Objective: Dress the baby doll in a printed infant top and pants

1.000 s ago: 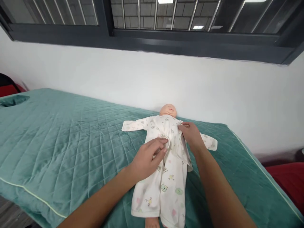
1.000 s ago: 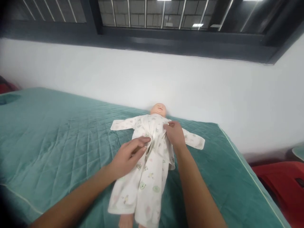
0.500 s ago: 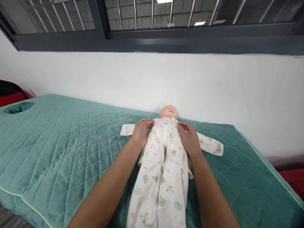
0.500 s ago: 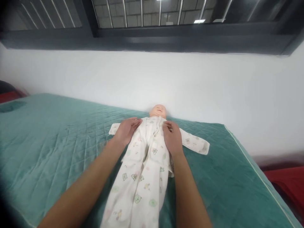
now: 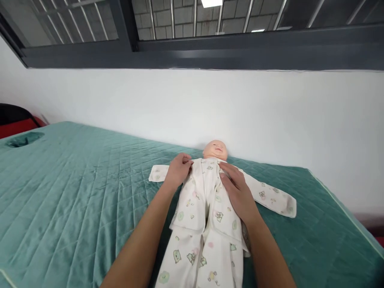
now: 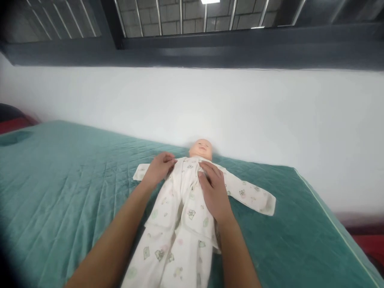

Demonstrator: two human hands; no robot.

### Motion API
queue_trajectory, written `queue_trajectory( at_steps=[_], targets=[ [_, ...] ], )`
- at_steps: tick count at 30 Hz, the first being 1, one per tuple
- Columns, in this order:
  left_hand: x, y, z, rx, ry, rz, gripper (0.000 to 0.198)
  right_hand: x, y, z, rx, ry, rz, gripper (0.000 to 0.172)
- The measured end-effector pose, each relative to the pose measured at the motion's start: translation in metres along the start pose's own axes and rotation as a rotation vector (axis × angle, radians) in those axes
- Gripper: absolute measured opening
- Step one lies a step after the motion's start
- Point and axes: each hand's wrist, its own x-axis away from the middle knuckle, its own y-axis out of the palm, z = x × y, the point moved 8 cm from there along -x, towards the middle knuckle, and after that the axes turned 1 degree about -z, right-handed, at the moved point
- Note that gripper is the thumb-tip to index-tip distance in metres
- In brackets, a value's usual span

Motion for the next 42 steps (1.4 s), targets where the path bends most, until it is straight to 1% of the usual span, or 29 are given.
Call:
queue_trajectory(
  at_steps=[1,3,6,8,9,11,15,18,21,23,27,32,34,37,42],
  targets=[
    [0.003,0.004,-0.001,0.046,-0.013,-0.03,0.011,0.0,0.001,-0.001,-0.002,-0.012,-0.013,0.036],
    [0.012,0.015,0.005,0.182,-0.005,-0.09,0.013,0.001,0.002,-0.004,-0.007,-0.037,-0.029,0.037],
    [0.026,0.034,0.024,0.376,0.081,-0.215,0.015,0.001,0.002,-0.005,-0.019,-0.056,-0.022,0.039],
    [0.032,0.043,0.036,0.39,0.149,-0.275,0.013,0.001,0.002,-0.004,-0.033,-0.043,-0.011,0.039],
    [0.034,0.045,0.039,0.368,0.167,-0.282,0.013,0.001,0.002,-0.002,-0.04,-0.031,-0.003,0.039],
    [0.033,0.044,0.041,0.276,0.197,-0.24,0.013,0.002,0.001,0.001,-0.043,-0.006,0.04,0.036],
    [0.026,0.04,0.042,-0.059,0.326,-0.117,0.014,0.003,-0.001,-0.002,0.044,-0.034,0.116,0.028],
    [0.022,0.047,0.044,-0.25,0.422,-0.116,0.015,0.002,0.001,-0.003,0.091,-0.015,0.116,0.028],
    [0.019,0.055,0.045,-0.342,0.477,-0.157,0.018,-0.002,0.002,-0.002,0.08,0.036,0.112,0.029],
    [0.016,0.059,0.045,-0.358,0.475,-0.206,0.02,-0.008,0.003,-0.001,0.083,0.084,0.106,0.031],
    [0.009,0.067,0.043,-0.37,0.407,-0.3,0.017,-0.026,0.006,0.007,0.166,0.229,0.081,0.037],
    [-0.001,0.074,0.041,-0.511,0.311,-0.352,0.011,-0.043,0.005,0.016,0.362,0.339,0.057,0.024],
    [-0.002,0.075,0.04,-0.489,0.279,-0.381,0.009,-0.045,0.004,0.017,0.389,0.353,0.046,0.02],
    [-0.002,0.073,0.036,-0.401,0.249,-0.422,0.011,-0.044,0.003,0.017,0.357,0.354,0.042,0.018],
    [-0.001,0.069,0.036,-0.324,0.269,-0.414,0.014,-0.043,-0.001,0.011,0.193,0.258,0.081,0.021]
  ],
)
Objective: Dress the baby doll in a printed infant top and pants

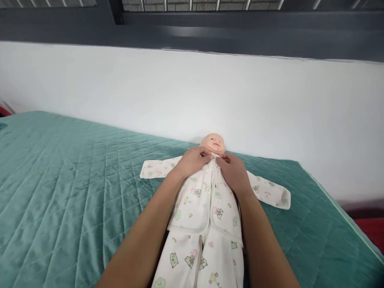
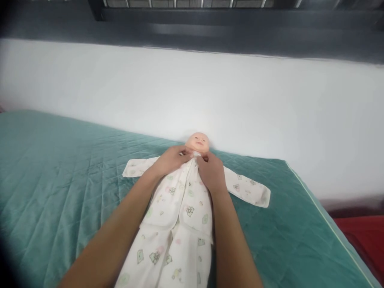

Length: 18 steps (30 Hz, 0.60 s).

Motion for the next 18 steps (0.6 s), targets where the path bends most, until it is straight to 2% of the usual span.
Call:
queue_trajectory(
  at_steps=[3,8,10,14,18],
  targets=[
    [0.002,-0.002,0.0,0.025,-0.019,0.029,0.011,0.001,-0.002,-0.002,-0.187,0.0,0.015,0.024],
    [0.004,-0.006,0.004,-0.02,0.011,0.121,0.013,0.007,0.004,-0.002,-0.496,0.095,-0.035,0.027],
    [0.003,-0.007,0.003,0.014,0.0,0.152,0.013,0.008,0.007,-0.003,-0.523,0.085,-0.056,0.027],
    [0.003,-0.007,0.001,0.242,-0.05,0.215,0.011,0.007,0.008,-0.003,-0.532,0.012,-0.045,0.021],
    [0.005,-0.004,0.003,0.365,-0.065,0.231,0.01,0.006,0.007,-0.002,-0.52,-0.038,-0.019,0.016]
  ],
)
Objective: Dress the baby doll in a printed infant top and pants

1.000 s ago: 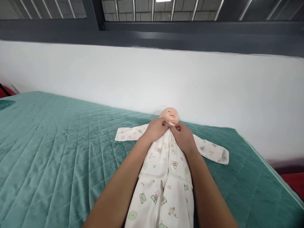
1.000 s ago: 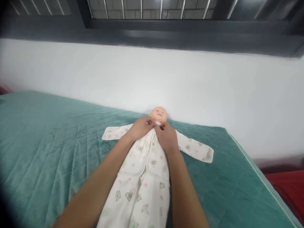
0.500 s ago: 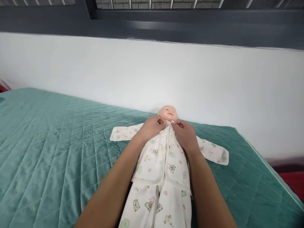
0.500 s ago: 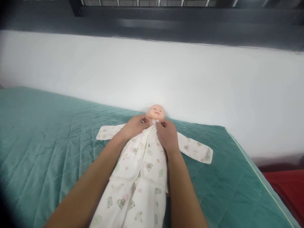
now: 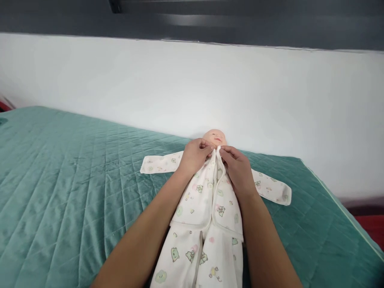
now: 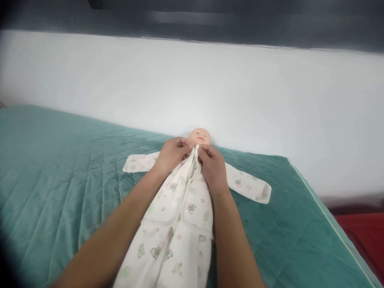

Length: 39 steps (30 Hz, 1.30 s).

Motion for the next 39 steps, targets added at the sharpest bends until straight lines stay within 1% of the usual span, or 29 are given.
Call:
queue_trajectory(
  at_steps=[3,5,9,13,18,22,28,34,39],
  targets=[
    [0.002,0.001,0.0,0.036,-0.005,-0.004,0.009,0.0,-0.001,-0.004,0.027,-0.059,0.021,0.014],
    [0.002,0.002,0.0,0.052,0.001,-0.013,0.007,0.0,-0.001,-0.006,0.056,-0.079,0.025,0.016],
    [0.001,0.003,-0.002,0.088,0.003,-0.033,0.004,0.001,0.0,-0.007,0.128,-0.068,0.025,0.023],
    [0.0,0.001,-0.006,0.064,-0.019,-0.016,0.005,0.002,-0.001,-0.007,0.142,-0.06,0.033,0.025],
    [-0.001,0.0,-0.005,0.02,0.043,-0.02,0.006,0.002,0.0,-0.006,0.158,-0.045,0.028,0.025],
    [0.0,-0.001,-0.005,0.013,0.036,-0.01,0.009,0.001,-0.001,-0.004,0.161,-0.052,0.036,0.023],
    [0.003,-0.002,-0.003,-0.016,0.094,0.001,0.007,-0.001,-0.007,-0.002,0.088,-0.11,0.087,0.021],
    [0.002,0.0,-0.001,-0.03,0.181,-0.02,0.006,0.002,-0.003,-0.005,0.077,-0.094,0.044,0.021],
    [0.005,0.0,0.005,-0.076,0.207,-0.019,0.006,0.003,-0.002,-0.006,0.11,-0.077,0.06,0.024]
  ],
)
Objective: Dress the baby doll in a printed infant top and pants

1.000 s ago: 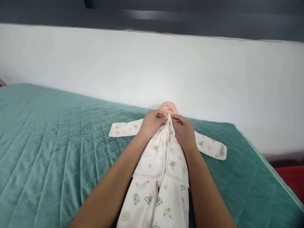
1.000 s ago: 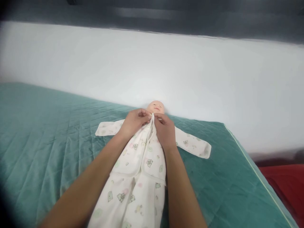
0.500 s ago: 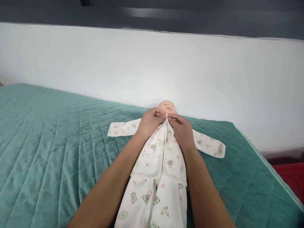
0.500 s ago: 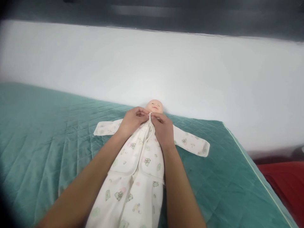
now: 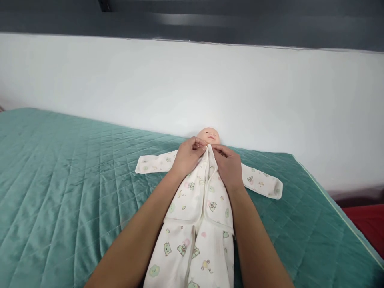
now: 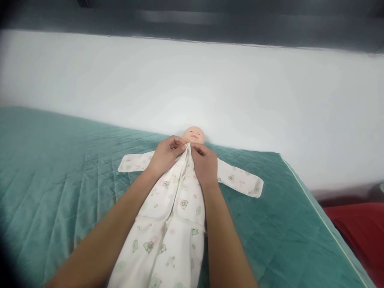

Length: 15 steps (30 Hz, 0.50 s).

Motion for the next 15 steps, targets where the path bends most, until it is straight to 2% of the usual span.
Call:
queue_trajectory(
  at_steps=[15],
  targets=[
    [0.0023,0.0027,0.0002,-0.068,0.027,-0.037,0.009,0.0004,0.0007,-0.0011,0.054,0.01,-0.009,0.027]
  ],
)
